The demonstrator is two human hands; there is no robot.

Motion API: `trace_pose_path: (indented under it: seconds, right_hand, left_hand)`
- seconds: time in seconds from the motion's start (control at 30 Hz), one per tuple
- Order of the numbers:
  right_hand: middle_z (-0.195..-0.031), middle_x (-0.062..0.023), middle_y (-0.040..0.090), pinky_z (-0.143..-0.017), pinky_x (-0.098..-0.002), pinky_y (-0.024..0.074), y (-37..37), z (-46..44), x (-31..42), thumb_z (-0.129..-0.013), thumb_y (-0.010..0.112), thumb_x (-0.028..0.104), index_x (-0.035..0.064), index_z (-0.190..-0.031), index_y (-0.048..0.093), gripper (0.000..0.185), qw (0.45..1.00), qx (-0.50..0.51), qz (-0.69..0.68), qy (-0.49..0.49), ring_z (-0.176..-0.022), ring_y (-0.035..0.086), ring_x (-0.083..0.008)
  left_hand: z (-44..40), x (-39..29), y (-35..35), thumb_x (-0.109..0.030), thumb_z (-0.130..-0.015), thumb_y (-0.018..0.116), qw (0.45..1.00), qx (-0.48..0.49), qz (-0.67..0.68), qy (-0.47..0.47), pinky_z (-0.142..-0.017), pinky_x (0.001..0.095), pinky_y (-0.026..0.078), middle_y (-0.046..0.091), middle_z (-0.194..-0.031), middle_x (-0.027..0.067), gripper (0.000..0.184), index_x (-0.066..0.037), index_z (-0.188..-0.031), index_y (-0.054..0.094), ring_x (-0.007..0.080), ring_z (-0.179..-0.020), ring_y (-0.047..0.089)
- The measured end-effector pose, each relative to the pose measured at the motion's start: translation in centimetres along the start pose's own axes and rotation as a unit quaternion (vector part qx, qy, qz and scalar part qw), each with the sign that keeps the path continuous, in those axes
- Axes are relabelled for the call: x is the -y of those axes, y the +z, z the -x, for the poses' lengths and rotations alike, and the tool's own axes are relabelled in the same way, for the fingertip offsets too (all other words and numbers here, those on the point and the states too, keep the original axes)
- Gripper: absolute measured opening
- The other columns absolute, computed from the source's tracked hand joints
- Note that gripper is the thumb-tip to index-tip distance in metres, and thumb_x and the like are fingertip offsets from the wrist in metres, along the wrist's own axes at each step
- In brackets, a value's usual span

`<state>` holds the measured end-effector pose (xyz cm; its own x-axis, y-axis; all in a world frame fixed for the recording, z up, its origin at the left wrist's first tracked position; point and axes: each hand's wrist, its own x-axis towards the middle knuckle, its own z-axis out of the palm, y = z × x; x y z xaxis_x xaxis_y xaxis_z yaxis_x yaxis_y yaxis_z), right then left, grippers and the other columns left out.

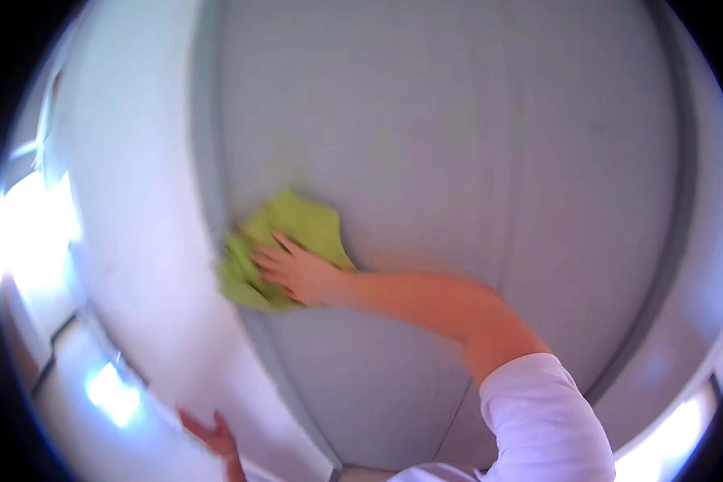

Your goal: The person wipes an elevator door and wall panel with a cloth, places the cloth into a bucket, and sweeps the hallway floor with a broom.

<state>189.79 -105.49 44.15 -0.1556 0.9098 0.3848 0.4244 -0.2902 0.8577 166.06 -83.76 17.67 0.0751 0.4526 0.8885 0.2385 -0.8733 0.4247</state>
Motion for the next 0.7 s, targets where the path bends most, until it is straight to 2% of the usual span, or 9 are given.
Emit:
trace_pose_path:
  seconds: [0.07,0.13,0.17,0.23,0.33,0.4,0.57,0.67,0.7]
  right_hand:
    - [-0.13,-0.0088,0.023,-0.1,-0.0413,0.0094,4.9,5.1,10.4,-0.075,0.044,0.029,0.0081,-0.118,0.038,0.048,0.988,0.066,-0.096,-0.099,-0.123,0.013,-0.0216]
    - [-0.13,-0.0097,0.022,-0.101,-0.0379,0.0101,8.4,11.0,18.4,-0.073,0.046,0.026,0.0058,-0.117,0.038,0.049,0.96,0.133,-0.195,-0.152,-0.122,0.013,-0.0205]
    - [-0.13,-0.0095,0.022,-0.1,-0.0378,0.0109,9.9,10.7,19.9,-0.073,0.046,0.026,0.0058,-0.117,0.038,0.049,0.943,0.162,-0.252,-0.147,-0.122,0.014,-0.0204]
    - [-0.129,-0.0092,0.024,-0.1,-0.0377,0.0123,9.6,12.6,21.0,-0.074,0.045,0.025,0.0058,-0.117,0.038,0.048,0.912,0.196,-0.34,-0.119,-0.12,0.017,-0.0203]
    - [-0.128,-0.0088,0.026,-0.099,-0.0375,0.0145,6.9,12.3,16.7,-0.074,0.045,0.023,0.0057,-0.117,0.038,0.046,0.889,0.188,-0.417,-0.043,-0.118,0.021,-0.0201]
    - [-0.127,-0.0085,0.027,-0.098,-0.0374,0.016,4.3,10.8,11.1,-0.075,0.044,0.022,0.0057,-0.117,0.038,0.045,0.902,0.14,-0.408,0.007,-0.116,0.023,-0.0199]
    - [-0.125,-0.0077,0.031,-0.096,-0.0371,0.0196,-3.6,9.2,-3.5,-0.075,0.042,0.02,0.0056,-0.116,0.039,0.043,0.981,-0.025,-0.141,0.128,-0.113,0.029,-0.0196]
    - [-0.124,-0.0072,0.033,-0.095,-0.037,0.0218,-6.2,9.6,-7.1,-0.076,0.042,0.018,0.0055,-0.116,0.039,0.042,0.977,-0.097,-0.001,0.188,-0.11,0.033,-0.0194]
    - [-0.124,-0.0071,0.034,-0.095,-0.0369,0.0225,-6.7,9.8,-7.3,-0.076,0.041,0.018,0.0055,-0.116,0.039,0.042,0.973,-0.113,0.029,0.201,-0.11,0.034,-0.0193]
  left_hand:
    - [0.3,-0.9,0.9,-0.017,-0.072,0.056,0.998,0.007,0.061,-0.012,-0.097,0.0397,0.018,0.023,-0.127,0.0202,0.067,0.003,-0.125,0.02,0.0337,-0.117,0.024]
    - [0.2,-3.7,-1.1,-0.017,-0.07,0.056,0.999,0.005,0.034,0.028,-0.095,0.0399,0.02,0.025,-0.126,0.0221,0.067,0.003,-0.124,0.022,0.0347,-0.116,0.025]
    - [-2.3,-1.2,1.1,-0.016,-0.069,0.056,1.0,0.012,0.025,0.01,-0.094,0.0403,0.023,0.026,-0.125,0.022,0.066,0.003,-0.123,0.023,0.0353,-0.114,0.027]
    - [-2.4,-1.8,1.5,-0.015,-0.07,0.056,0.999,-0.003,0.033,0.025,-0.093,0.0404,0.024,0.027,-0.124,0.0222,0.065,0.003,-0.123,0.023,0.0357,-0.114,0.027]
    - [-2.8,-2.1,1.5,-0.017,-0.071,0.057,0.998,-0.017,0.038,0.043,-0.092,0.0407,0.024,0.027,-0.124,0.0213,0.066,0.003,-0.123,0.023,0.0351,-0.113,0.027]
    - [-2.9,-2.7,1.4,-0.018,-0.072,0.057,0.999,-0.014,0.033,0.03,-0.092,0.0403,0.024,0.028,-0.123,0.0206,0.065,0.003,-0.123,0.022,0.0341,-0.112,0.027]
    - [-3.8,-3.9,1.1,-0.026,-0.074,0.056,0.997,0.019,0.049,0.064,-0.089,0.0408,0.026,0.036,-0.117,0.019,0.062,0.003,-0.12,0.028,0.0328,-0.108,0.032]
    - [-3.9,-3.4,1.6,-0.029,-0.074,0.056,0.998,0.004,0.029,0.064,-0.084,0.0395,0.031,0.039,-0.112,0.0183,0.06,0.004,-0.117,0.03,0.032,-0.102,0.038]
    - [-4.1,-3.8,1.6,-0.029,-0.073,0.057,0.994,-0.004,0.075,0.075,-0.082,0.0391,0.033,0.04,-0.111,0.018,0.06,0.004,-0.116,0.031,0.0311,-0.099,0.04]
